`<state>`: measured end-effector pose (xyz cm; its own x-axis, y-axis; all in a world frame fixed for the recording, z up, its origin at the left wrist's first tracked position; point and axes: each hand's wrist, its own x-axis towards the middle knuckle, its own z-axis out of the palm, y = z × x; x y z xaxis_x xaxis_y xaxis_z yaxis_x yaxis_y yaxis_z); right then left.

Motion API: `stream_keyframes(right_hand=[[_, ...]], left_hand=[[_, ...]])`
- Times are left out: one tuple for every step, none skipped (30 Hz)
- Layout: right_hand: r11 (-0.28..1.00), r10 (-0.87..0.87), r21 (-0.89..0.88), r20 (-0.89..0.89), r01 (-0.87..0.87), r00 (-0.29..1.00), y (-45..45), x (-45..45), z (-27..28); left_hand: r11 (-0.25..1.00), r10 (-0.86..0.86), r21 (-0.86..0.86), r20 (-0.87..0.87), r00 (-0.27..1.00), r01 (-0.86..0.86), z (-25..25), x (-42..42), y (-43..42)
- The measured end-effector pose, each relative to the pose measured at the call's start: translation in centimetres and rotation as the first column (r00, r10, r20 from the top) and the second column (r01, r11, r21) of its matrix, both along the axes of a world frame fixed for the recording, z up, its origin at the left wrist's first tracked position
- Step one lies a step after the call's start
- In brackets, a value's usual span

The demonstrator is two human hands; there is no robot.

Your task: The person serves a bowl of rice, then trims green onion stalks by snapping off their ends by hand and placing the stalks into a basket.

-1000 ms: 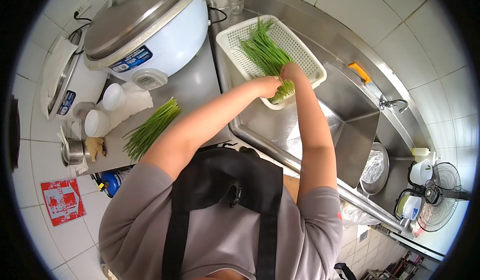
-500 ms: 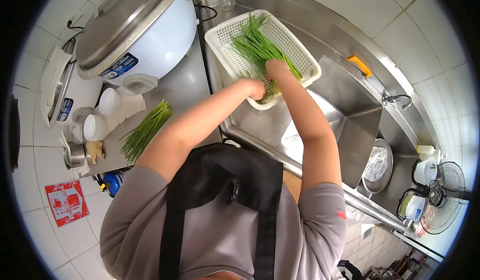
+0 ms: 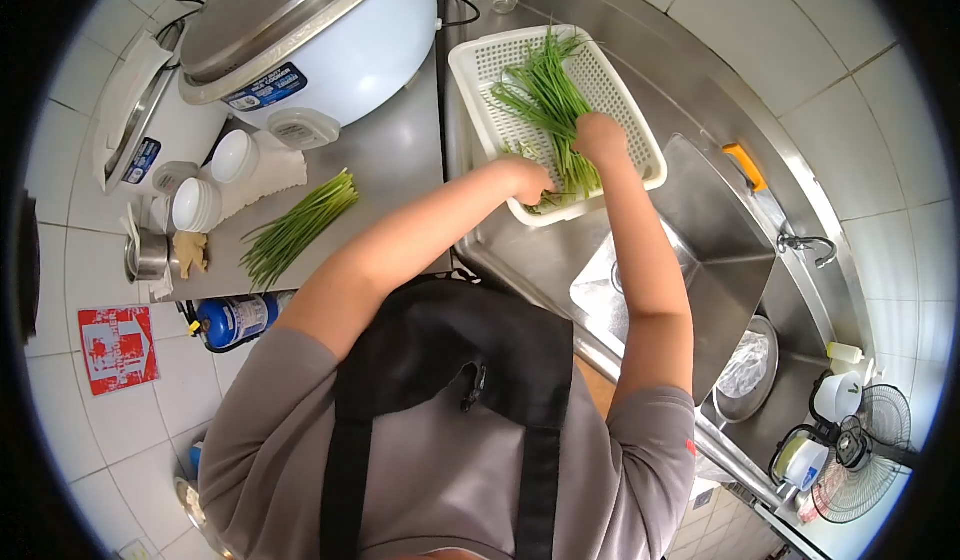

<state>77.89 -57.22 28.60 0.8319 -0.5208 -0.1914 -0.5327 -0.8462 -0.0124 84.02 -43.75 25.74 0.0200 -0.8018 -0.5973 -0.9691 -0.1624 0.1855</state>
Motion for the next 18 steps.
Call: stream_keyframes(right_hand=[[0.996, -0.030, 0.075, -0.118, 0.039, 0.993, 1.4, 0.1, 0.5], [0.996, -0.005, 0.082, -0.205, 0.023, 0.979, 2.5, -0.1, -0.2], [0.997, -0.010, 0.077, -0.198, 0.026, 0.980, 2.5, 0.1, -1.4], [0.998, 0.011, 0.066, -0.300, 0.009, 0.954, 2.8, 0.2, -2.8], [0.998, 0.033, 0.058, -0.402, -0.011, 0.915, 2.7, 0.2, -4.0], [0.999, 0.033, 0.051, -0.401, -0.013, 0.916, 2.4, 0.1, -3.4], [0.997, -0.007, 0.072, -0.333, 0.033, 0.943, 2.0, -0.2, -2.2], [0.992, -0.050, 0.098, -0.266, 0.078, 0.963, 1.5, -0.7, -1.1], [0.993, -0.050, 0.094, -0.265, 0.077, 0.963, 0.5, -1.2, -0.3], [0.991, -0.031, 0.125, -0.186, 0.055, 0.982, -0.9, -1.8, 0.6], [0.987, -0.014, 0.155, -0.106, 0.031, 0.994, -2.1, -2.3, 1.4], [0.985, -0.065, 0.160, -0.033, 0.069, 0.997, -2.2, -3.2, 3.3], [0.980, -0.113, 0.166, 0.039, 0.105, 0.993, -2.1, -4.3, 5.1], [0.987, -0.124, 0.124, 0.141, 0.106, 0.982, -2.4, -5.3, 6.3], [0.990, -0.127, 0.083, 0.243, 0.110, 0.962, -2.7, -6.2, 7.4], [0.991, -0.131, 0.061, 0.316, 0.118, 0.939, -2.5, -7.2, 9.0], [0.991, -0.134, 0.042, 0.386, 0.128, 0.913, -2.1, -8.1, 10.6], [0.987, -0.160, 0.097, 0.464, 0.130, 0.871, -1.3, -8.9, 12.5]], left_hand=[[1.000, 0.000, 0.000, 0.001, 1.000, 0.000, 0.4, 0.0, 0.3], [1.000, -0.026, 0.012, 0.004, 1.000, 0.026, 0.7, -0.3, 0.6], [0.998, -0.054, 0.017, 0.016, 0.998, 0.053, 1.3, -0.1, 0.6], [0.998, -0.056, 0.012, 0.019, 0.998, 0.056, 1.1, -0.1, 0.4], [0.998, -0.060, 0.033, 0.016, 0.998, 0.059, 0.9, -0.1, 0.4], [0.997, -0.061, 0.050, 0.015, 0.998, 0.060, 0.6, 0.0, 0.2], [0.998, -0.056, 0.043, 0.014, 0.998, 0.056, 0.3, 0.0, 0.1], [0.999, -0.038, 0.033, 0.038, 0.999, 0.036, -0.1, 0.0, 0.1], [1.000, -0.021, 0.022, 0.065, 0.998, 0.020, -0.2, 0.0, 0.1], [1.000, -0.021, 0.016, 0.068, 0.997, 0.020, 0.0, 0.1, 0.2], [1.000, -0.008, -0.012, 0.048, 0.999, 0.009, 0.2, 0.1, 0.3], [0.999, 0.004, -0.039, 0.027, 1.000, -0.002, 0.5, 0.0, 0.6], [0.999, 0.004, -0.048, 0.027, 1.000, -0.003, 0.8, 0.1, 0.8], [0.978, 0.054, -0.202, -0.016, 0.998, -0.057, 1.1, 0.2, 1.1], [0.930, 0.098, -0.349, -0.065, 0.993, -0.114, 1.6, 0.3, 1.4], [0.928, 0.098, -0.354, -0.066, 0.993, -0.115, 2.6, 0.2, 1.9], [0.797, 0.167, -0.549, -0.198, 0.966, -0.250, 3.6, 0.1, 2.3], [0.611, 0.198, -0.690, -0.341, 0.919, -0.388, 4.9, -0.1, 2.6]])
